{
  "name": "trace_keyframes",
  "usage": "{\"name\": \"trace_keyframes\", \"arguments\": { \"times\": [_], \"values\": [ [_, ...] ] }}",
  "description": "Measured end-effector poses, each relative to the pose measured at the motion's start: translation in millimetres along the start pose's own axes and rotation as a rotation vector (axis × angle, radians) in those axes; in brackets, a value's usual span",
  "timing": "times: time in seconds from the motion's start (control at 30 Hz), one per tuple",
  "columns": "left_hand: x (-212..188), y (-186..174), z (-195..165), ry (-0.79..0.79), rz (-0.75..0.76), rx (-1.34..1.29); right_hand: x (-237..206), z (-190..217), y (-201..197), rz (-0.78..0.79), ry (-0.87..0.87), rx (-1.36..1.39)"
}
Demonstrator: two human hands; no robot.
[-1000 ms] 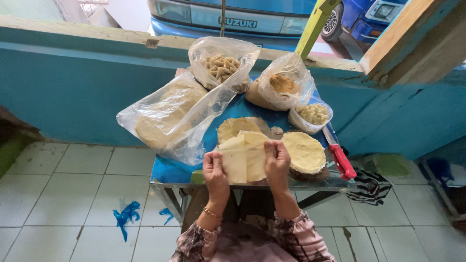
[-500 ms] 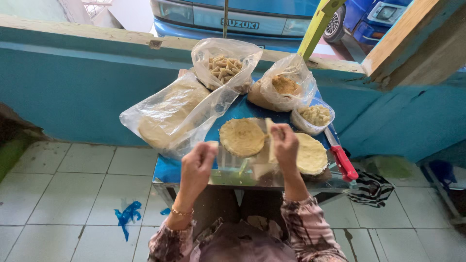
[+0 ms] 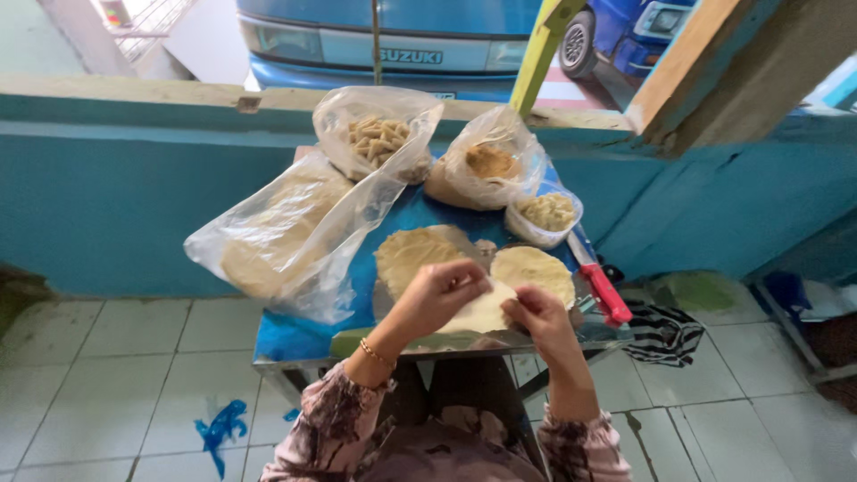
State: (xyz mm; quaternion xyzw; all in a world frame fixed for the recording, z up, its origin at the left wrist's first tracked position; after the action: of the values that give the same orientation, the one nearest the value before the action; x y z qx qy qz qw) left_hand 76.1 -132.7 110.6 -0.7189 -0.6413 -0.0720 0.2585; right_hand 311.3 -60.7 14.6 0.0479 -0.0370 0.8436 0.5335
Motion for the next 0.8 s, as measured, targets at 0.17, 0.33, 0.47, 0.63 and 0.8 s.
{"name": "trace_keyframes", "arguments": {
  "times": [0.17,0.33,0.47,0.63,0.8],
  "values": [
    [6.6,48.6,32.0,0.004,0.005,-0.076,-31.6,-6.8,-58.5,-0.242,-0.072,-0.188],
    [68.7,79.2,84.0,-0.057,-0.156,-0.052,14.8,10.0,-83.3,-0.467,-0.149,-0.461],
    [92.6,82.7,121.4,-0.117,-0.192,0.018,54.2,5.2,-85.0,-0.465,-0.066,-0.755],
    [86.4,78.0,139.1,-0.065,-0.269,0.062,52.6,-6.1,-87.0,-0.506,-0.097,-0.775],
    [85.7,78.0,138.1,-0.135,-0.268,-0.002,51.6,-7.7,-85.5,-0.544,-0.112,-0.73]
  ]
}}
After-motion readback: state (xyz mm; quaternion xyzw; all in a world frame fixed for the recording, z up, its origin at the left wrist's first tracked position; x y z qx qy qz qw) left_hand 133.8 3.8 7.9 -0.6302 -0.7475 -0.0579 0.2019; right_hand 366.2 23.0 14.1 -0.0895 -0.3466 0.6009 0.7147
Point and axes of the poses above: each hand's wrist, its own x-axis towards the middle knuckle, its own y-axis out of the palm, z = x × y, the point moved 1 cm from there along x, towards the middle knuckle, and after that the axes turned 5 degrees about y, right-handed, at the moved point
